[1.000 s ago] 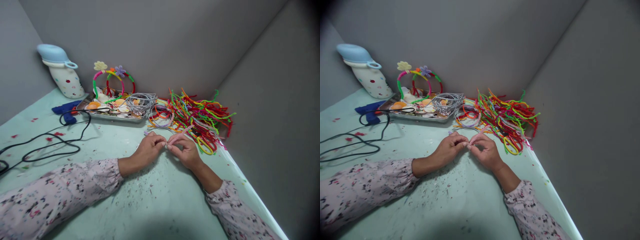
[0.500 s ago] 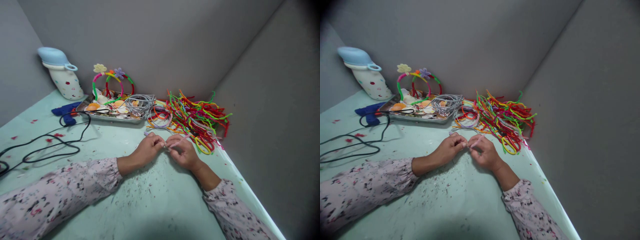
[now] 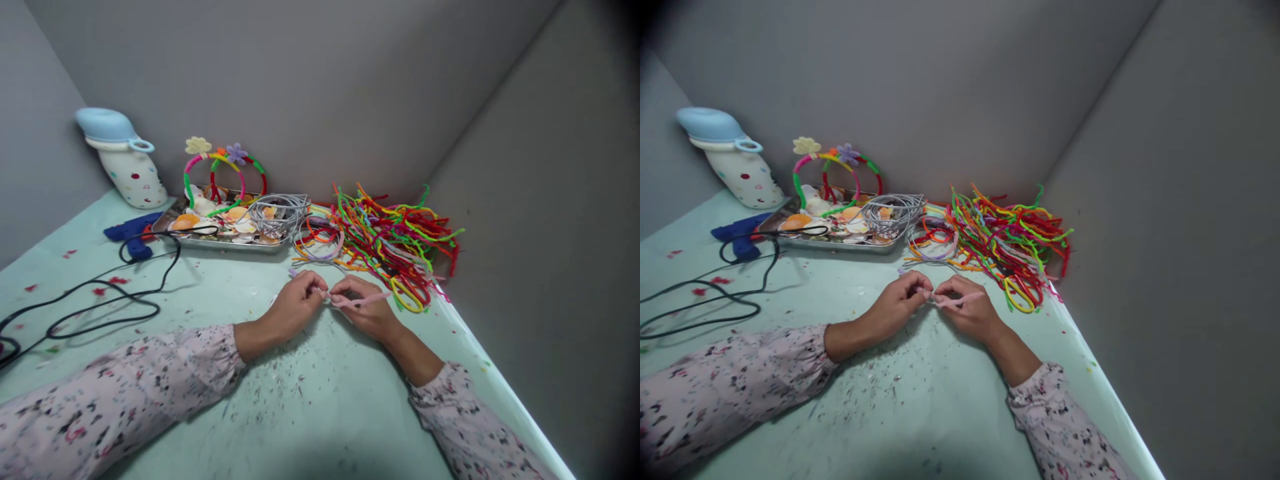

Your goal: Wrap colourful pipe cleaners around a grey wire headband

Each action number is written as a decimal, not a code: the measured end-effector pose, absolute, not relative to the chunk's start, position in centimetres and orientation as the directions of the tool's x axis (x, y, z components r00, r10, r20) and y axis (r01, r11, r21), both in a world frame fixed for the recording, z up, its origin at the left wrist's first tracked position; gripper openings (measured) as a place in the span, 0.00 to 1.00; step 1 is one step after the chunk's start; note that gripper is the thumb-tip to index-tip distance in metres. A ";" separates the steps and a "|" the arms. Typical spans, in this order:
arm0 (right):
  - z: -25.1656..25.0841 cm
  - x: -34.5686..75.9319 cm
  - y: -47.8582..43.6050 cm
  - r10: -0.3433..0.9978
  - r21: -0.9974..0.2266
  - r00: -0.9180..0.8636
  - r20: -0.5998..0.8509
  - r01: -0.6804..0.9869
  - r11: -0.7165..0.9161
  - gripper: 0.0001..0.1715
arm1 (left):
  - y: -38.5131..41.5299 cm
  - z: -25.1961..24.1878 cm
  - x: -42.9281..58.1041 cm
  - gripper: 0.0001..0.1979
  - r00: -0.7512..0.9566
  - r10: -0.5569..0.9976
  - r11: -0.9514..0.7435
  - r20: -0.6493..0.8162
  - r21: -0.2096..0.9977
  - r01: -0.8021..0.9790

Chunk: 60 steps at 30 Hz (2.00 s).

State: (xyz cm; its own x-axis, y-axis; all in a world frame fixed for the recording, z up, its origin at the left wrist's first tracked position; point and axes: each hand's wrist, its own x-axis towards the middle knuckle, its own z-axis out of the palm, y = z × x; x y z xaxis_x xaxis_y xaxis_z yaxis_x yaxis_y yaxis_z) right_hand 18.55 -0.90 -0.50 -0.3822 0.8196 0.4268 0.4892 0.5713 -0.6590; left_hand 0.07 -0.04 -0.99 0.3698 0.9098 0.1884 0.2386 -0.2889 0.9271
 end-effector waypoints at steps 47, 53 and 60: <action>-1.0 17.8 -1.2 0.733 -0.492 -0.339 0.590 0.568 0.659 0.18 | -0.4 -0.4 0.1 0.05 0.360 0.916 -0.239 0.178 0.962 0.132; -1.1 17.8 -1.5 0.822 -0.682 -0.207 0.531 0.471 0.559 0.17 | -0.6 -0.1 0.1 0.05 0.341 0.905 -0.360 0.255 0.885 0.294; -1.7 17.7 -1.1 0.880 -0.824 -0.071 0.470 0.321 0.466 0.15 | -0.8 -0.1 0.2 0.08 0.384 0.878 -0.434 0.286 0.814 0.386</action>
State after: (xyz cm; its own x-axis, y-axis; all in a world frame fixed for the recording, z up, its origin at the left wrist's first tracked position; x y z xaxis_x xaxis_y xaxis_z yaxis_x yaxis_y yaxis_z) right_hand 17.66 -1.05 -1.73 -0.0714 0.8799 0.4698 0.3214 0.4662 -0.8242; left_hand 0.23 -0.82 -0.14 0.3843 0.8777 0.2861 0.3860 -0.4343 0.8139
